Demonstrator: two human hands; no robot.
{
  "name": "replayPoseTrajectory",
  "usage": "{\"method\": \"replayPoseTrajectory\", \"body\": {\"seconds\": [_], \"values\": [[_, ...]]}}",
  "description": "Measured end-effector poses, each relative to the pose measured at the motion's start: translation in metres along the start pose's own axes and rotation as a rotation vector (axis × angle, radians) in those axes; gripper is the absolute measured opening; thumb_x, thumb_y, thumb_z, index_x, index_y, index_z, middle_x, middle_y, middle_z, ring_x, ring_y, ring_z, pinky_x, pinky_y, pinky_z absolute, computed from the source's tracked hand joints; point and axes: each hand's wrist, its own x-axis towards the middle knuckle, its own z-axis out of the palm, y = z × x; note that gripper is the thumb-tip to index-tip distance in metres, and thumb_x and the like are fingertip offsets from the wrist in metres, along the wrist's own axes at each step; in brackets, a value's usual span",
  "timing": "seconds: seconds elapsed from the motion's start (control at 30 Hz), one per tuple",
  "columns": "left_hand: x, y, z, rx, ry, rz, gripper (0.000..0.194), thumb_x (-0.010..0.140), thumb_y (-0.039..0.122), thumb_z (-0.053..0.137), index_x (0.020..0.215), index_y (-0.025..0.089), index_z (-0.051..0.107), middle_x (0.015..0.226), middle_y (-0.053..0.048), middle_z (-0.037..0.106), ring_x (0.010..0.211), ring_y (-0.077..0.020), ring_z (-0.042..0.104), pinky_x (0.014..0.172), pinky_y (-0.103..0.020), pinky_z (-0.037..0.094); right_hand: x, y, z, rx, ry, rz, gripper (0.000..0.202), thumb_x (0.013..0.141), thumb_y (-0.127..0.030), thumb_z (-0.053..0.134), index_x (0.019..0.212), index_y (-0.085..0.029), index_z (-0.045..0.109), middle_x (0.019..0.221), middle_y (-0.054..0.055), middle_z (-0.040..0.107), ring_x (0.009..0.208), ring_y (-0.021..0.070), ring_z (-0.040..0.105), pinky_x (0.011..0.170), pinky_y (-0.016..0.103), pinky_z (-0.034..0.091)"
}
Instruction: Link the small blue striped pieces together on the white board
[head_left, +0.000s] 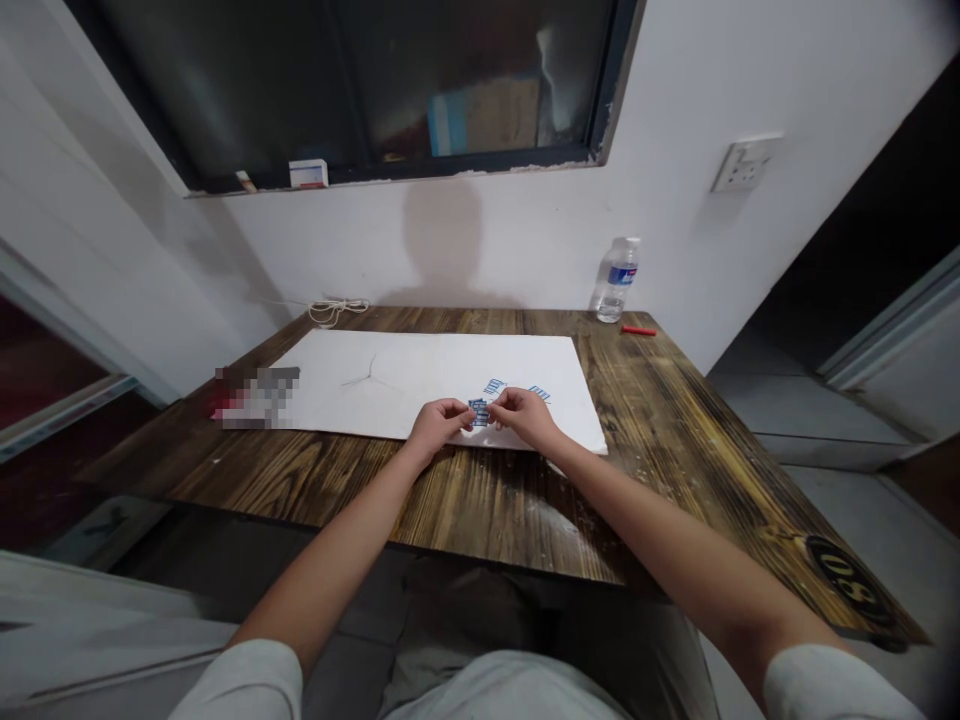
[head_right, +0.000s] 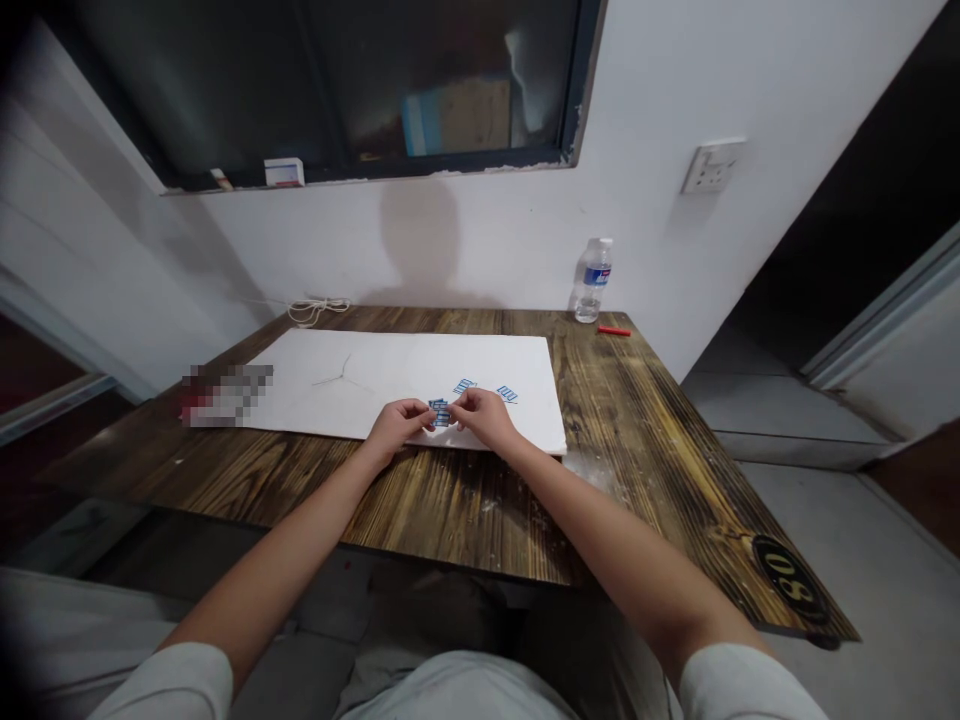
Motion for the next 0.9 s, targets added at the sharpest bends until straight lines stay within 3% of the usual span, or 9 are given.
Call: {"method": "replayPoseTrajectory", "body": {"seconds": [0.23,0.43,0.63,0.9], "values": [[0.001,-0.002,0.000,-0.034,0.052,-0.014,0.031,0.059,0.042,0.076,0.067,0.016,0.061,0.058,-0.002,0.063,0.052,-0.0131,0.058,0.046,-0.020,0.037,0.002,-0.002,-0.004,-0.055,-0.030,-0.033,0.034,0.075,-0.050,0.059,0.067,-0.017,0.059,0.063,0.003,0.066,0.051,0.0125,0.057,0.052,0.024,0.043],[0.005,-0.002,-0.004,-0.101,0.188,-0.033,0.036,0.055,0.042,0.078,0.071,0.015,0.059,0.062,0.001,0.063,0.053,-0.0107,0.058,0.046,-0.019,0.038,0.016,0.011,-0.051,-0.433,0.210,-0.095,0.023,0.080,-0.037,0.054,0.072,-0.018,0.065,0.069,0.002,0.066,0.064,0.0147,0.057,0.062,0.025,0.040],[0.007,-0.003,-0.007,-0.138,0.256,-0.055,0.037,0.053,0.041,0.079,0.071,0.016,0.059,0.063,0.002,0.062,0.053,-0.0103,0.059,0.046,-0.018,0.039,0.026,0.031,-0.093,-0.766,0.194,-0.054,0.017,0.081,-0.026,0.056,0.089,-0.017,0.069,0.083,0.007,0.066,0.079,0.0180,0.057,0.071,0.027,0.039],[0.009,-0.005,-0.008,-0.125,0.262,-0.053,0.036,0.055,0.040,0.078,0.072,0.016,0.059,0.064,0.002,0.062,0.054,-0.0100,0.059,0.046,-0.018,0.039,0.018,0.031,-0.091,-0.934,0.122,0.118,0.033,0.072,-0.047,0.066,0.093,-0.022,0.070,0.098,0.010,0.059,0.093,0.0238,0.050,0.078,0.031,0.037]]}}
